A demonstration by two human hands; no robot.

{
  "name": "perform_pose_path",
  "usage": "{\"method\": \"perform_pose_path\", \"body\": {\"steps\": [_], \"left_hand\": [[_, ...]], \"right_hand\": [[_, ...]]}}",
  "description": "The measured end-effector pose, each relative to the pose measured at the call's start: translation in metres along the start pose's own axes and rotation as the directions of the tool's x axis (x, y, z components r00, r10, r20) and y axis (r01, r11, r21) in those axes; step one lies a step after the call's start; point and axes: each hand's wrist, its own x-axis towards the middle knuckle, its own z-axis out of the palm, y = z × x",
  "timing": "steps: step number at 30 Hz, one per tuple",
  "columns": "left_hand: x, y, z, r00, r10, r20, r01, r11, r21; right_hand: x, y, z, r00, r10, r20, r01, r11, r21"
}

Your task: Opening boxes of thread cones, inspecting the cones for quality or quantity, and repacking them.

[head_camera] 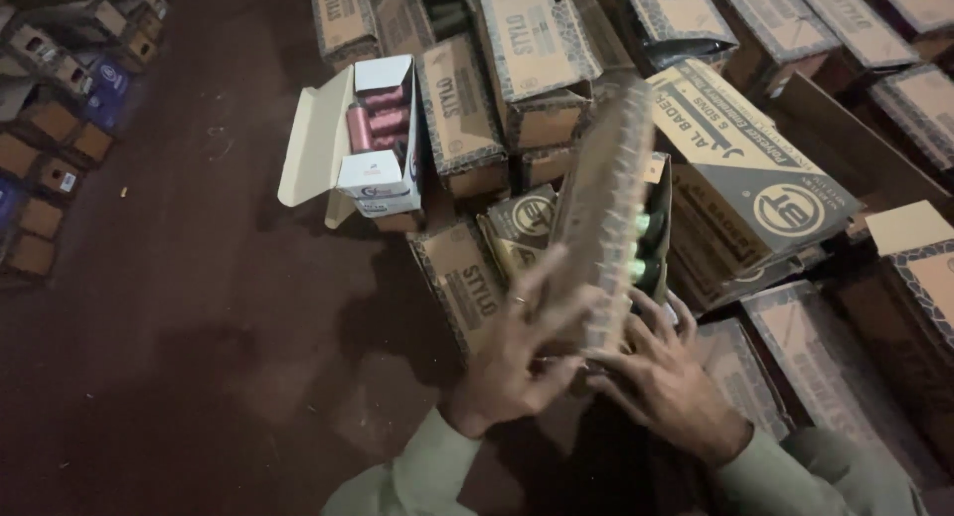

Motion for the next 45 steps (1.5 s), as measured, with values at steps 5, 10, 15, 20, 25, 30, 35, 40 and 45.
{"method": "perform_pose_path", "body": {"steps": [5, 10, 15, 20, 25, 30, 35, 40, 45], "left_hand": [[-0.003, 0.001, 0.011, 0.980, 0.105, 0.169, -0.119, 0.990, 0.075], [-0.005, -0.007, 0.018, 0.975, 0.127, 0.183, -0.153, 0.979, 0.135], [0.006, 0.002, 0.009, 0.958, 0.048, 0.284, -0.130, 0.952, 0.277], [0.003, -0.009, 0.006, 0.960, -0.140, 0.241, 0.098, 0.979, 0.178], [0.003, -0.012, 0.008, 0.834, -0.476, 0.277, 0.485, 0.874, 0.042], [0.007, -0.004, 0.012, 0.711, -0.649, 0.271, 0.702, 0.678, -0.219], [0.004, -0.003, 0.011, 0.671, -0.685, 0.284, 0.741, 0.617, -0.263], [0.007, 0.001, 0.012, 0.651, -0.702, 0.289, 0.758, 0.580, -0.298], [0.010, 0.001, 0.014, 0.685, -0.683, 0.254, 0.724, 0.596, -0.348]], "right_hand": [[-0.011, 0.005, -0.002, 0.979, 0.164, -0.123, -0.096, 0.896, 0.433], [0.018, -0.010, -0.045, 0.632, 0.774, 0.046, -0.350, 0.232, 0.908], [0.023, -0.018, -0.031, 0.775, 0.632, -0.013, -0.438, 0.551, 0.711], [0.014, -0.015, -0.002, 0.728, 0.682, -0.069, -0.567, 0.656, 0.498], [0.015, -0.013, -0.005, 0.746, 0.664, -0.043, -0.514, 0.616, 0.597], [0.028, 0.005, -0.004, 0.671, 0.739, -0.052, -0.541, 0.537, 0.647], [0.067, 0.039, -0.006, 0.686, 0.728, -0.004, -0.500, 0.475, 0.724], [0.063, 0.039, -0.001, 0.727, 0.686, 0.013, -0.546, 0.567, 0.617], [0.054, 0.054, 0.012, 0.733, 0.679, -0.050, -0.584, 0.664, 0.466]]}}
